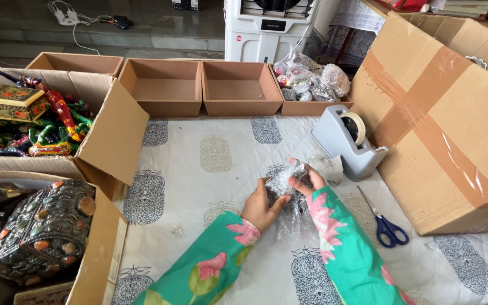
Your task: Packing metal decorative items with bubble wrap and placing them in boxes.
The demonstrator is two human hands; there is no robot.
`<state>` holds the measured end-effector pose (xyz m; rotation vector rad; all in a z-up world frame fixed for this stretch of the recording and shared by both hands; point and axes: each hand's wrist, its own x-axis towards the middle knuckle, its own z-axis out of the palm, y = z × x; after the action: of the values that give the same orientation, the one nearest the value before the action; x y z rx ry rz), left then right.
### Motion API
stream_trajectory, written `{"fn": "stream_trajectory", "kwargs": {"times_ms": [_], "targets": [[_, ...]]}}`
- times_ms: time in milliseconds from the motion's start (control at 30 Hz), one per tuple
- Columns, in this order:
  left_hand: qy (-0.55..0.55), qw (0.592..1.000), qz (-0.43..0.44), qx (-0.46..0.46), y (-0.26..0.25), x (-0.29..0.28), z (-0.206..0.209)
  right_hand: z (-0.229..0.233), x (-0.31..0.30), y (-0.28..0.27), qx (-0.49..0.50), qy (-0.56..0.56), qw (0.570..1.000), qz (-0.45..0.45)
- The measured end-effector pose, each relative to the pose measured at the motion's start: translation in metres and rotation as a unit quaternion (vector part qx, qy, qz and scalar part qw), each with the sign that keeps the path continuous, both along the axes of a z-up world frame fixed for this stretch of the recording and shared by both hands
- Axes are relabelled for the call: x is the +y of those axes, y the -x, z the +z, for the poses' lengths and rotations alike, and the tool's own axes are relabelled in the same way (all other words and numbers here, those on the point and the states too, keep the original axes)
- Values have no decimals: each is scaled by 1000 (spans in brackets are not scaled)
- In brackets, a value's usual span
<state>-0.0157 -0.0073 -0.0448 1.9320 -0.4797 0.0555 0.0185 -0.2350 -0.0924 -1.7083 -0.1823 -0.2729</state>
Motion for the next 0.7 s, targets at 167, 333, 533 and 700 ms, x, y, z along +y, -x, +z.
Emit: {"fn": "stream_trajectory", "kwargs": {"times_ms": [167,333,533,700], "targets": [[40,997,1,-71,-10,-4,-31,25,15,13,11,-35,999,16],[24,998,0,-53,-1,-1,-6,39,27,18,-10,-38,999,6],[33,999,-6,35,-7,-2,-13,1,-3,-6,-13,-48,997,58],[167,978,-36,123,-14,-2,-13,-38,-40,-32,35,-116,990,70]]}}
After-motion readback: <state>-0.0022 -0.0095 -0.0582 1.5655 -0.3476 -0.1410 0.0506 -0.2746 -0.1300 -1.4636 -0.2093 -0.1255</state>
